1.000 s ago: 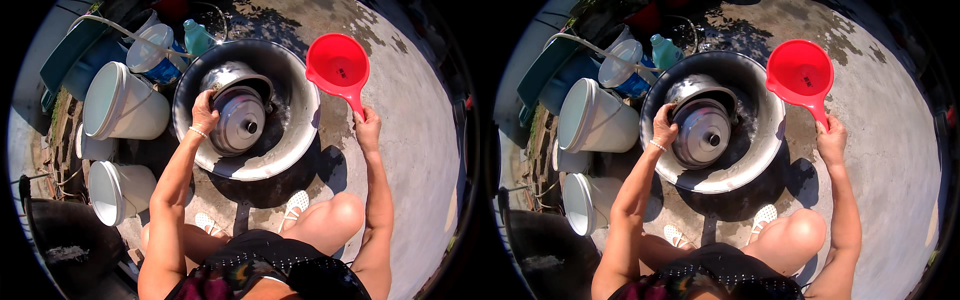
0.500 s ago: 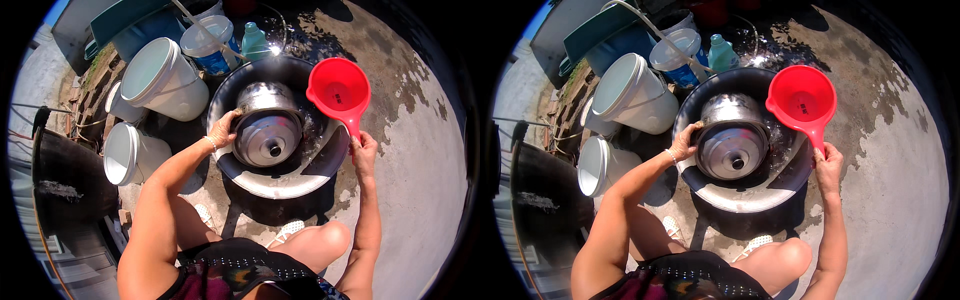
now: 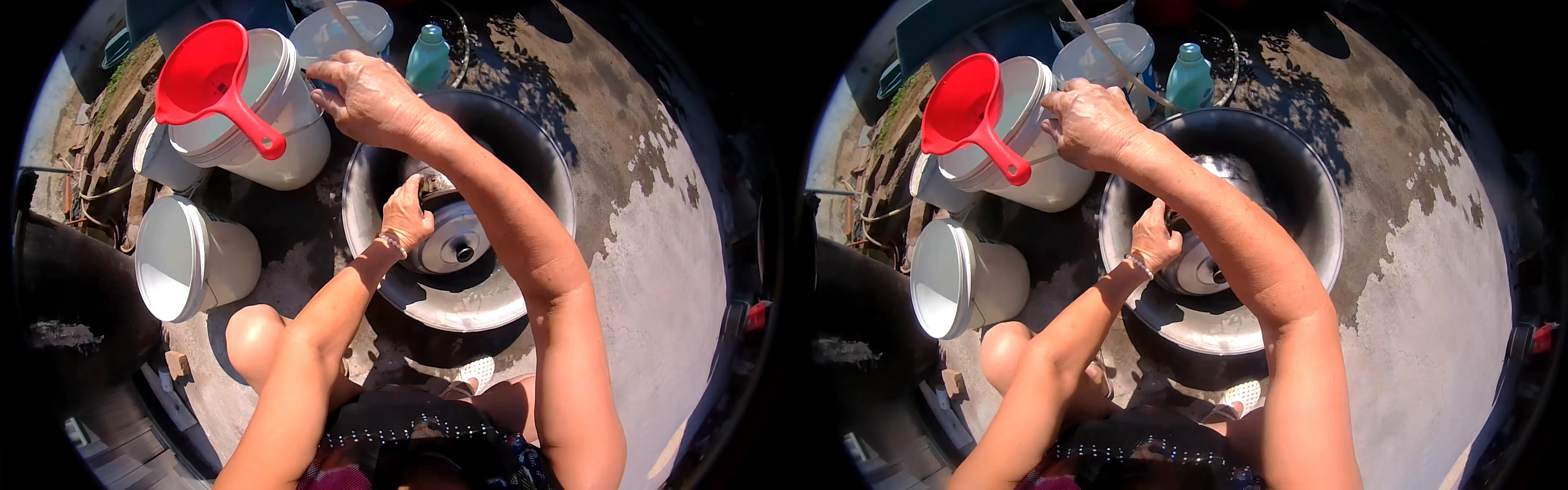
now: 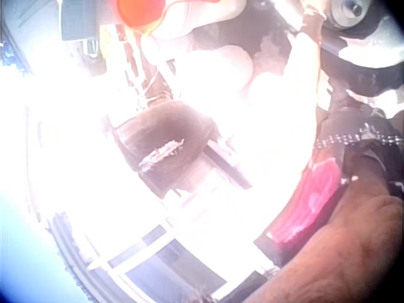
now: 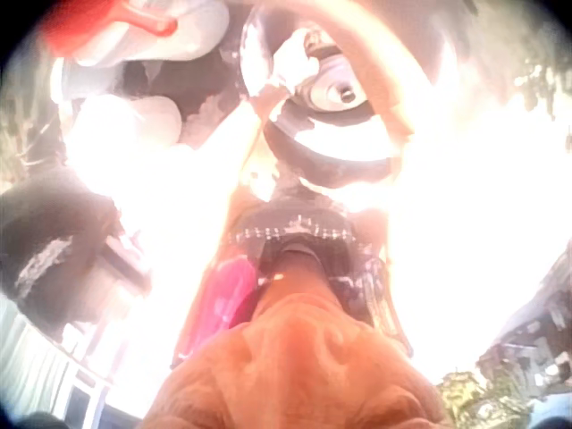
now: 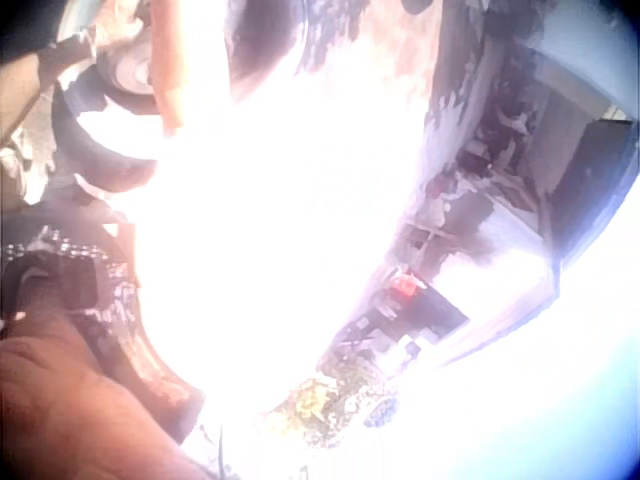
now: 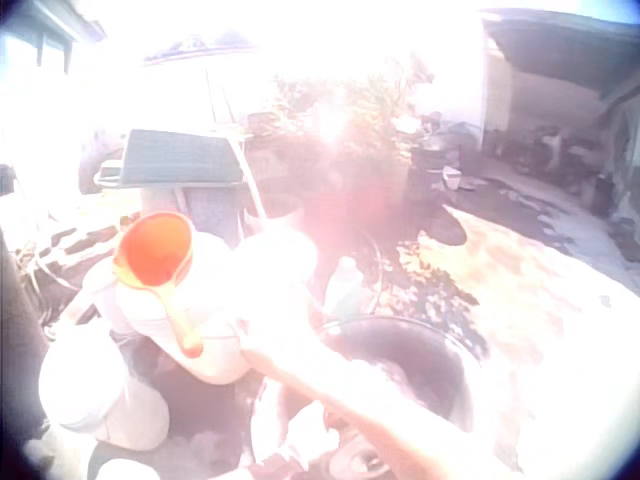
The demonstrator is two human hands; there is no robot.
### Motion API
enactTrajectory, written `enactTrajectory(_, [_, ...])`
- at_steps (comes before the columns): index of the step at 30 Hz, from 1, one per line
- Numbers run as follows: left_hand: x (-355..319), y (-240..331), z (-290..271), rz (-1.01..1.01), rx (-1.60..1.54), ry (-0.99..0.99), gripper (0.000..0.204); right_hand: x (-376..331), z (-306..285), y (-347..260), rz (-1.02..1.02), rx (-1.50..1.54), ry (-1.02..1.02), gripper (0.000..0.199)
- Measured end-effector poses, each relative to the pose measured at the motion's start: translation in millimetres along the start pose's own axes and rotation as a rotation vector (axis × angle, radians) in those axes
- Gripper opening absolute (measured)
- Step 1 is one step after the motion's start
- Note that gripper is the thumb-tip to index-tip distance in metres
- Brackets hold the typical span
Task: The person carries a metal pot and lid outside, then squats to wash them in a large basin using water from a bucket and a red scoop. The person scrubs the pot's interior and exterior with a dark scrubber and rinses the lid and pot repeatedly.
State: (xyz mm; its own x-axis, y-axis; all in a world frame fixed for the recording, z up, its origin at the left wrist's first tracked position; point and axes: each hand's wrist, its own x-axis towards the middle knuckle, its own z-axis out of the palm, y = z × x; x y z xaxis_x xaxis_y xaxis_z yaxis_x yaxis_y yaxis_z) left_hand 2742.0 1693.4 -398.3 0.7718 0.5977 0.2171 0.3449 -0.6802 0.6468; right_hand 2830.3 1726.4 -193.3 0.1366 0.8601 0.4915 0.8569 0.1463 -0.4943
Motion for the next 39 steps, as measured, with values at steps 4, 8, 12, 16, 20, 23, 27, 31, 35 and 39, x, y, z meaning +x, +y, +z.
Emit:
enactTrajectory(4, [34.5,-6.8,-14.8,-0.010,-0.133,-0.002,0.055,-113.6,-24.0,99.5,0.422,-0.300,0.350,0.013])
enactTrajectory(8, [75.9,-0.6,-37.2,-0.174,-0.174,-0.170,0.048,-234.3,13.2,103.2,1.094,-0.272,0.135,0.033])
enactTrajectory(12, [78.8,-4.3,-26.0,-0.026,-0.358,-0.376,0.057,-272.5,84.5,63.3,1.142,-0.325,0.041,0.059])
enactTrajectory(16, [63.1,-3.2,-28.5,0.005,-0.377,-0.326,0.049,-263.5,94.8,66.1,1.183,-0.098,0.565,0.057])
enactTrajectory(20, [54.8,19.8,-46.9,-0.012,-0.278,-0.299,0.043,-260.8,73.5,105.2,1.362,-0.131,0.556,0.070])
enactTrajectory(23, [38.7,51.6,-46.6,0.451,-0.251,-0.164,0.039,-300.3,58.5,181.2,1.416,0.038,0.519,0.054])
enactTrajectory(27, [18.7,66.2,-71.1,0.742,0.039,-0.120,0.043,-268.6,59.5,171.1,0.999,1.262,1.107,0.026])
enactTrajectory(31, [5.8,93.5,-69.6,0.964,0.148,0.007,0.029,-276.6,37.4,183.5,0.639,1.451,1.146,0.032])
enactTrajectory(35, [-6.1,113.9,-63.7,1.057,0.096,0.099,0.024,-287.2,-6.5,183.6,0.457,1.356,1.172,0.032])
enactTrajectory(39, [-7.8,122.5,-60.4,1.106,0.048,0.088,0.035,-301.4,-43.3,166.8,0.367,1.050,1.162,0.025])
